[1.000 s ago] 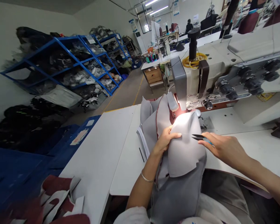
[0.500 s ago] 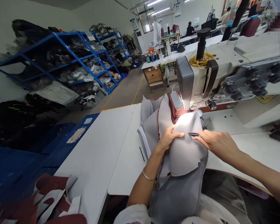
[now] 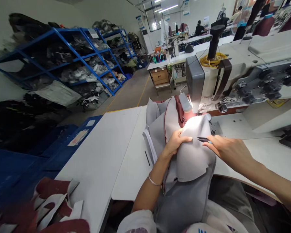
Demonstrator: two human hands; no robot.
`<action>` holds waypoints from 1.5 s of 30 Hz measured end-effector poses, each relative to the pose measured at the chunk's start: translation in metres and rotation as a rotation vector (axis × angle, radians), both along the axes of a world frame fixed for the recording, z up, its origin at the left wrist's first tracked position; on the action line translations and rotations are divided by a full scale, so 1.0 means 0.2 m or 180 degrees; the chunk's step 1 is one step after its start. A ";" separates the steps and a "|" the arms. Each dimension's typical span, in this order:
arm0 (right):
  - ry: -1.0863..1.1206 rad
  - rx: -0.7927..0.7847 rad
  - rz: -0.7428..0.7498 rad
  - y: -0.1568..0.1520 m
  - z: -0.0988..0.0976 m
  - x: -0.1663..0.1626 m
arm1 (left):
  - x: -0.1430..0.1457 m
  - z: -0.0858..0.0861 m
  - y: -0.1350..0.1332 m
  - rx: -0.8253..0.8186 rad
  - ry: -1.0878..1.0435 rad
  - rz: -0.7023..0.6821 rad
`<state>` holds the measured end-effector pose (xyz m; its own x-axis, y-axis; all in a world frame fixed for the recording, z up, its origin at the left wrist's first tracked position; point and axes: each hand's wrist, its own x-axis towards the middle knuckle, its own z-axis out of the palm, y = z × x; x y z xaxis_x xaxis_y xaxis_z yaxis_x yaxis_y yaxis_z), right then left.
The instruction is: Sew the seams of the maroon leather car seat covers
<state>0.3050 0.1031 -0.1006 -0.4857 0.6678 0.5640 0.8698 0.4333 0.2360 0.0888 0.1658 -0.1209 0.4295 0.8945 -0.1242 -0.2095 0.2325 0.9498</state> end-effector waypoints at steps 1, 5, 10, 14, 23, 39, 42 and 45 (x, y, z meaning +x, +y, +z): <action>0.0004 -0.0004 0.0012 0.00 0.00 -0.01 | 0.00 0.00 0.00 -0.0003 -0.0004 -0.0001; 0.0021 -0.0085 -0.0020 0.02 -0.01 -0.03 | 0.01 0.01 -0.01 -0.0035 -0.0011 -0.0005; -0.0034 -0.0029 0.0024 0.02 0.01 -0.04 | 0.01 0.00 -0.01 0.0024 0.0031 0.0022; -0.0037 0.0069 -0.0111 -0.01 0.02 -0.01 | 0.00 -0.01 -0.01 0.0000 -0.0052 0.0002; -0.0029 -0.0067 -0.0066 -0.01 0.00 -0.03 | 0.01 0.00 -0.01 0.0012 -0.0059 -0.0060; -0.0061 -0.0028 -0.0180 -0.02 -0.01 -0.01 | 0.01 -0.03 0.01 0.0033 0.0010 -0.0056; -0.0038 -0.0179 -0.0218 -0.01 -0.03 -0.01 | 0.01 -0.02 0.00 0.0024 0.0022 -0.0078; -0.0006 -0.0293 -0.0186 0.00 -0.03 -0.02 | 0.01 -0.02 0.00 0.0017 0.0052 -0.0060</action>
<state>0.3016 0.1036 -0.1059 -0.4454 0.7439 0.4982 0.8938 0.4018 0.1991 0.0900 0.1661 -0.1252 0.4442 0.8870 -0.1266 -0.1896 0.2312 0.9543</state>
